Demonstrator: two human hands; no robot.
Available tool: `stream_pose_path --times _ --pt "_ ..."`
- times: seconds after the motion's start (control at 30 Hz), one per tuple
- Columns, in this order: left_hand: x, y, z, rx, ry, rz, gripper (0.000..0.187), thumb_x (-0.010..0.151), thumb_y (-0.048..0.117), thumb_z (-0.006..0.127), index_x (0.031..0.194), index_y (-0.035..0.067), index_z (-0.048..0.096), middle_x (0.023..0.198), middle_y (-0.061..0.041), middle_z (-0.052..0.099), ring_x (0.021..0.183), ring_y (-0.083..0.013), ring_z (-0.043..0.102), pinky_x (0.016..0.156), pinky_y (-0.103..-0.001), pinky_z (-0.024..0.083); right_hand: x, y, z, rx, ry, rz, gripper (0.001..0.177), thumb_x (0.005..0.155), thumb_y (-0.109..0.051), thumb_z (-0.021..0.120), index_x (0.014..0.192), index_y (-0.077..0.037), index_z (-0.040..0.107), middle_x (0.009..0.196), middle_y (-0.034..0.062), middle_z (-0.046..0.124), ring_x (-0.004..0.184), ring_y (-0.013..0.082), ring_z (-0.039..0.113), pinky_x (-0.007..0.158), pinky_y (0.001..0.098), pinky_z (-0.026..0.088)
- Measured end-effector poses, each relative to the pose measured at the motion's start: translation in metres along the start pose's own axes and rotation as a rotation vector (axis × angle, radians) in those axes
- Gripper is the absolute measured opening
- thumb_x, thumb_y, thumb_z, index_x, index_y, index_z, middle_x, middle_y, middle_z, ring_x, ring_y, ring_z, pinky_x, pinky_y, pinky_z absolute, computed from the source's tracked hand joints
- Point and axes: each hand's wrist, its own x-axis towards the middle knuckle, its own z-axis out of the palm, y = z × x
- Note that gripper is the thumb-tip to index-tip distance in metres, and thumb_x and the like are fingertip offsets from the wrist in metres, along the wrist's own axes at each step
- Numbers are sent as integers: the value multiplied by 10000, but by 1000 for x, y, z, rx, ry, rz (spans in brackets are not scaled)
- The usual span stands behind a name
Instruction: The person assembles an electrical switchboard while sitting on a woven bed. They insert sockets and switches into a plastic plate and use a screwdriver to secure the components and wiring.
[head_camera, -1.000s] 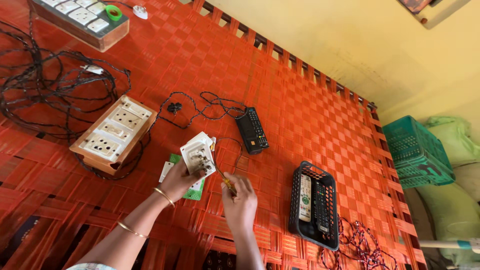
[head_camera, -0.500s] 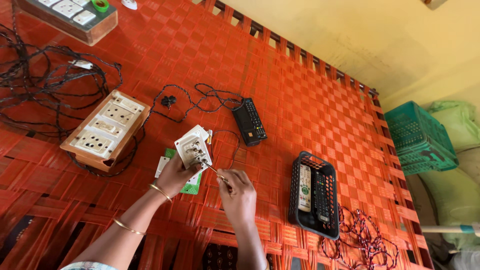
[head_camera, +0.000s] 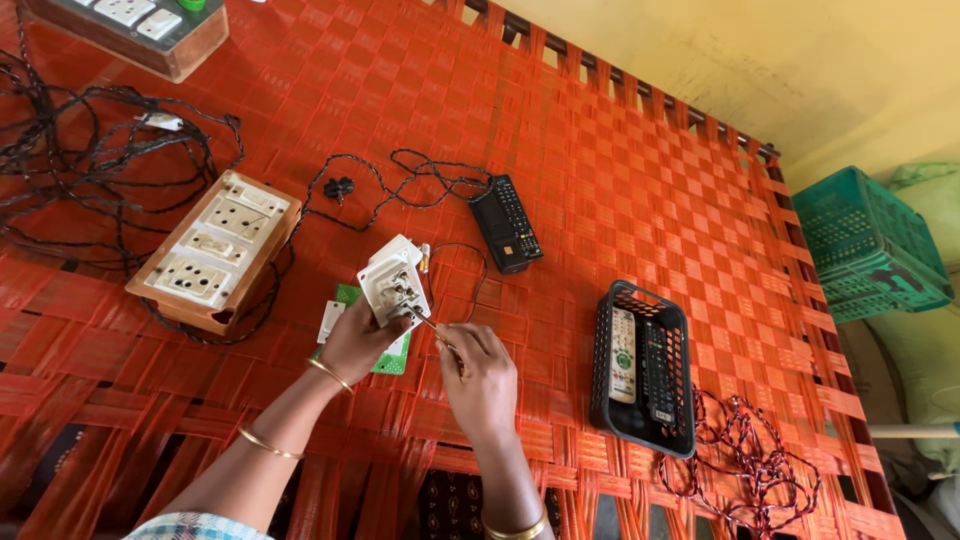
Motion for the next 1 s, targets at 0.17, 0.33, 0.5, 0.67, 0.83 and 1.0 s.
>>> stream_pose_path --times 0.17,0.33,0.5,0.67,0.83,1.0 --pt "-3 -1 0 96 4 -53 335 957 112 689 1256 29 564 1057 -46 722 925 -94 639 830 -281 543 -2 3 3 -11 -22 16 155 889 -85 742 1042 -111 751 1054 35 736 919 201 738 773 342 605" --pt "-3 0 0 65 -5 -24 322 954 115 689 1245 36 576 1061 -29 733 937 -82 650 831 -273 544 -1 2 2 8 -17 23 150 890 -83 743 1037 -105 757 1048 41 732 914 207 730 768 348 603" --pt "-4 2 1 49 -17 -3 318 947 99 682 1240 36 576 1060 -21 724 932 -72 643 819 -262 540 0 2 0 14 -5 -29 163 890 -73 742 1050 -105 750 1050 38 727 941 220 720 810 359 594" --pt "-4 4 1 131 -12 8 278 954 87 701 1203 16 601 982 -48 701 844 -82 601 751 -268 529 -1 4 0 -36 18 -87 175 884 -60 733 1049 -118 742 1054 33 722 962 239 707 839 373 586" --pt "-6 16 3 130 -20 33 262 939 81 688 1182 12 618 973 -28 722 832 -68 621 737 -264 530 -1 11 4 -79 30 -58 170 895 -124 758 1063 -145 749 1023 17 729 904 214 715 769 346 593" --pt "-8 27 4 180 -20 -11 271 937 110 692 1184 21 625 951 -31 720 800 -77 613 721 -269 528 -2 14 5 -149 -3 -36 196 901 -207 755 1092 -165 749 933 15 740 817 213 714 691 353 583"
